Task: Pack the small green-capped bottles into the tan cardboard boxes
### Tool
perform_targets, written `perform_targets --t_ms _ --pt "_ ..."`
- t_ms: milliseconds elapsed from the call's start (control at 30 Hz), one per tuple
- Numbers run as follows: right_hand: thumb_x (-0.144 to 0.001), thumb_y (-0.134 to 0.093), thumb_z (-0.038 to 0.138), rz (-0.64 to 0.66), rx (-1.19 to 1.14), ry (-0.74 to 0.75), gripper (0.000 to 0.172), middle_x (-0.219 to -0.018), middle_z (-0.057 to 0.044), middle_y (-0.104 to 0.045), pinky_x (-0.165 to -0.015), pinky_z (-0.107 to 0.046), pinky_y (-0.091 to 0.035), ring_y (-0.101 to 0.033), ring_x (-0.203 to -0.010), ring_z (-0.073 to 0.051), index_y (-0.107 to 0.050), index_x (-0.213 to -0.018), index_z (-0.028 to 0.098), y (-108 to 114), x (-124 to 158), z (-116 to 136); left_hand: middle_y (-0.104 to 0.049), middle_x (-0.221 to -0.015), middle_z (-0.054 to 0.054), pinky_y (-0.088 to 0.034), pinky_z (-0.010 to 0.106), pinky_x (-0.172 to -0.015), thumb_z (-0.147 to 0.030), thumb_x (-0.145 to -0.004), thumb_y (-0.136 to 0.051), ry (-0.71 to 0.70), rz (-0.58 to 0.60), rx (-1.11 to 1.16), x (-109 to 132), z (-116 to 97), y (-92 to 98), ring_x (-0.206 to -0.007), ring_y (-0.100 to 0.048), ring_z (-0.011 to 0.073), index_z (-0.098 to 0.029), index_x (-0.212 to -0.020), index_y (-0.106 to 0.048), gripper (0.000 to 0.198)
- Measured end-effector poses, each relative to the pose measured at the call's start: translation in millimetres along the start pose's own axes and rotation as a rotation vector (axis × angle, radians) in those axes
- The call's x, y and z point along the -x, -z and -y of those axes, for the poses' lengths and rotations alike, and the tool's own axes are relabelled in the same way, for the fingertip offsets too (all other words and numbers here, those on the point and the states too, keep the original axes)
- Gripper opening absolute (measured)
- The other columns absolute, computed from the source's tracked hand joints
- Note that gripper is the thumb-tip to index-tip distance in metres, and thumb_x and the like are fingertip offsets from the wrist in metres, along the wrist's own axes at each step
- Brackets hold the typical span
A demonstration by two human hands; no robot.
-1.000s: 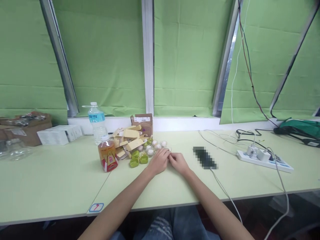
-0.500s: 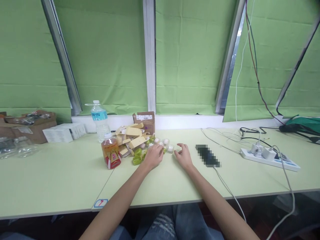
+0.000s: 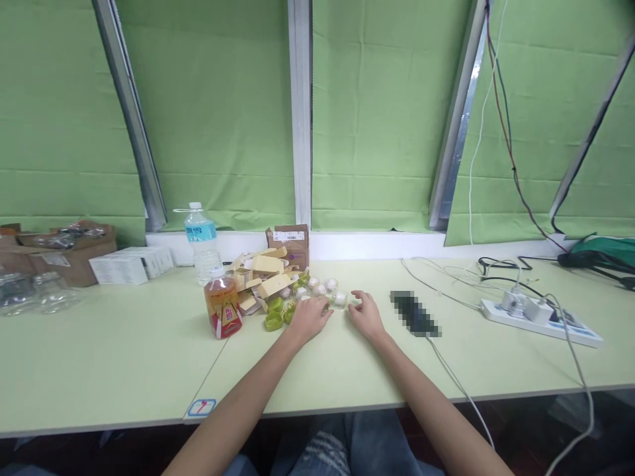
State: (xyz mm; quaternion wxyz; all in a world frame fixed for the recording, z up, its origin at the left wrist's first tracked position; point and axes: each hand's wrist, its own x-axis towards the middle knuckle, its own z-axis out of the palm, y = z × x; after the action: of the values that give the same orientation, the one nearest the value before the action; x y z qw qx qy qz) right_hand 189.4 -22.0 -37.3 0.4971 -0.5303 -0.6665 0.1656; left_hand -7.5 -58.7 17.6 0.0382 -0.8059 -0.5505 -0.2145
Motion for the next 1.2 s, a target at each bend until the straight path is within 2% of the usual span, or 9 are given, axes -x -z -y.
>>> perform_targets --t_ms 267,433,667,800,900,967,1033,1100,1200 --pt "-0.089 -0.056 0.033 -0.03 -0.036 0.0 0.05 -0.12 -0.013 -0.062 -0.081 -0.039 -0.056 -0.063 -0.068 -0.016 -0.054 -0.136 0.016 -0.6 1.2 -1.4 -0.074 -0.087 0.008 -0.045 0.035 -0.078 -0.045 -0.09 -0.065 0.057 0.043 0.015 -1.1 4.9 4.2 -0.089 -0.069 0.0292 -0.021 -0.095 -0.072 0.025" --pt "-0.089 -0.057 0.032 0.019 -0.032 0.059 0.049 -0.124 -0.012 -0.06 -0.082 -0.037 -0.057 -0.064 -0.068 -0.014 -0.054 -0.137 0.019 1.0 2.2 2.0 -0.073 -0.086 0.007 -0.045 0.034 -0.077 -0.046 -0.088 -0.068 0.063 0.058 -0.007 -1.4 7.8 2.4 -0.087 -0.069 0.0283 -0.02 -0.093 -0.069 0.026" --pt "-0.092 -0.056 0.023 0.151 0.137 0.217 0.052 -0.147 -0.013 -0.048 -0.092 -0.034 -0.057 -0.068 -0.08 -0.013 -0.053 -0.144 0.025 0.7 5.6 6.0 -0.068 -0.112 0.01 -0.046 0.034 -0.077 -0.028 -0.096 -0.056 -0.037 -0.115 -0.074 -1.3 9.8 -1.8 -0.097 -0.065 0.0267 -0.02 -0.107 -0.063 0.014" --pt "-0.093 -0.057 0.02 0.164 0.292 0.296 0.055 -0.156 -0.017 -0.042 -0.095 -0.037 -0.055 -0.068 -0.101 -0.021 -0.05 -0.148 0.024 3.3 9.2 14.6 -0.063 -0.131 0.012 -0.042 0.039 -0.092 -0.009 -0.091 -0.051 -0.174 -0.175 -0.194 -3.1 17.0 -3.3 -0.121 -0.055 0.0291 -0.02 -0.127 -0.058 0.038" --pt "-0.096 -0.051 0.018 0.115 0.328 0.375 0.04 -0.146 -0.014 -0.052 -0.087 -0.033 -0.056 -0.066 -0.107 -0.022 -0.058 -0.136 0.024 6.6 14.2 27.0 -0.059 -0.141 0.011 -0.037 0.041 -0.097 -0.002 -0.086 -0.053 -0.249 -0.139 -0.241 -4.4 21.7 -7.5 -0.127 -0.051 0.0287 -0.023 -0.137 -0.052 0.055" --pt "-0.099 -0.048 0.02 0.134 0.301 0.443 0.028 -0.129 -0.01 -0.061 -0.082 -0.03 -0.055 -0.066 -0.1 -0.02 -0.063 -0.123 0.024 6.9 18.6 35.2 -0.062 -0.137 0.011 -0.035 0.043 -0.099 -0.005 -0.088 -0.054 -0.248 -0.109 -0.253 -5.4 22.2 -10.0 -0.125 -0.052 0.0287 -0.023 -0.132 -0.056 0.047" --pt "-0.1 -0.051 0.023 0.224 0.272 0.518 0.022 -0.119 -0.008 -0.063 -0.082 -0.029 -0.055 -0.066 -0.098 -0.019 -0.064 -0.117 0.024 4.8 23.1 41.6 -0.067 -0.126 0.01 -0.035 0.044 -0.099 -0.009 -0.093 -0.052 -0.229 -0.084 -0.255 -6.7 21.1 -10.2 -0.119 -0.055 0.0283 -0.021 -0.119 -0.061 0.031" --pt "-0.099 -0.056 0.026 0.318 0.274 0.574 0.023 -0.12 -0.008 -0.062 -0.084 -0.029 -0.054 -0.065 -0.102 -0.02 -0.063 -0.12 0.024 0.8 26.9 46.1 -0.071 -0.116 0.009 -0.036 0.045 -0.098 -0.011 -0.096 -0.048 -0.204 -0.084 -0.228 -8.1 19.6 -7.2 -0.113 -0.057 0.0277 -0.02 -0.108 -0.064 0.022" --pt "-0.1 -0.057 0.03 0.365 0.328 0.568 0.027 -0.123 -0.01 -0.06 -0.085 -0.03 -0.054 -0.062 -0.106 -0.022 -0.062 -0.125 0.024 -5.7 30.2 52.5 -0.072 -0.113 0.01 -0.038 0.044 -0.1 -0.013 -0.096 -0.047 -0.114 -0.186 -0.098 -9.2 19.9 1.2 -0.113 -0.059 0.0271 -0.02 -0.11 -0.064 0.023"
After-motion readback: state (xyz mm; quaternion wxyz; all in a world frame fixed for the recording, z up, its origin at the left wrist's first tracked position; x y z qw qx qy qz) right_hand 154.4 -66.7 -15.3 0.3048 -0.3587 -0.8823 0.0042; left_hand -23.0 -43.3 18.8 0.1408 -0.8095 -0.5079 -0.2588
